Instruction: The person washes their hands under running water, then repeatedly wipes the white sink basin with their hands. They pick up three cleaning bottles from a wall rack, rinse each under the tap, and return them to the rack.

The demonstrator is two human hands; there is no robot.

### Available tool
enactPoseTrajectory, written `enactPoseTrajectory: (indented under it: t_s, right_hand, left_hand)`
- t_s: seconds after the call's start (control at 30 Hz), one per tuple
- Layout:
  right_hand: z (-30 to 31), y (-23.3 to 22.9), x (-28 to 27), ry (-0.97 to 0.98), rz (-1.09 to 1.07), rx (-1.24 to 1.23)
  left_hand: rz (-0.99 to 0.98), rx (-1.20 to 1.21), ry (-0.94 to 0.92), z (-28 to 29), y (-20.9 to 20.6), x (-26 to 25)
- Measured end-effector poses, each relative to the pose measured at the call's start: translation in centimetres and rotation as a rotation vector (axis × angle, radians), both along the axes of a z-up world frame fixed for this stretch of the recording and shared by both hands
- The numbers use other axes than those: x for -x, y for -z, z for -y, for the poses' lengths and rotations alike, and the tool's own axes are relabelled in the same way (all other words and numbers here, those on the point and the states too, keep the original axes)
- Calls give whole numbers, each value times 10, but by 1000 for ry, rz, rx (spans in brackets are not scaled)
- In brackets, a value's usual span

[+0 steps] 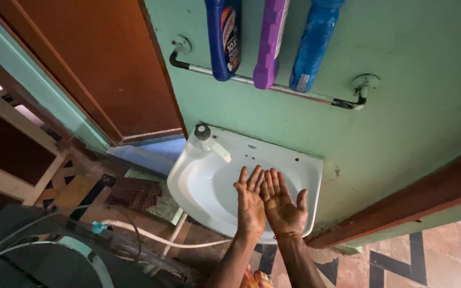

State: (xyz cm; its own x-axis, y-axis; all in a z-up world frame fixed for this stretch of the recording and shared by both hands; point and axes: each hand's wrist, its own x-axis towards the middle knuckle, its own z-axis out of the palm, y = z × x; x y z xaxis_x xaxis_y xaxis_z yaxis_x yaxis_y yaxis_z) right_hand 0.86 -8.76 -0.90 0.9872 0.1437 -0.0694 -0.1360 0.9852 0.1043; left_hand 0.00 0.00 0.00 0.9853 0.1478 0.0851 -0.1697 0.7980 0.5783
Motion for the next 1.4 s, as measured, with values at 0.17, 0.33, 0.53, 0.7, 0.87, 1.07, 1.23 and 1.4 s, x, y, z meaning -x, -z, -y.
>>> enactPoseTrajectory:
  t_s: [0.17,0.33,0.53,0.7,0.87,1.07,1.23,1.4]
  right_hand:
    - [0,-1,-1,9,0,-15]
    - [0,0,-2,7,2,-20]
    - [0,0,-4,10,-2,-2]
    - [1,-2,-4,-1,-21,-23]
    - [1,5,-1,-25,-27,-5]
    - [10,18,-8,-101,-41,114]
    - [32,40,-24,-172,-82,379]
    - [38,69,-50,-285,23,560]
  left_hand:
    - [13,38,-12,1,3,-3]
    - [13,14,-15,0,3,-4]
    - [-7,-27,-23,2,3,-5]
    - [-19,-61,-28,1,6,-5]
    - [17,-42,-41,0,14,-1]
    - [-48,-427,-19,-17,-6,19]
    - [-56,-744,299,-48,-7,53]
    - [-179,-982,441,-83,10,105]
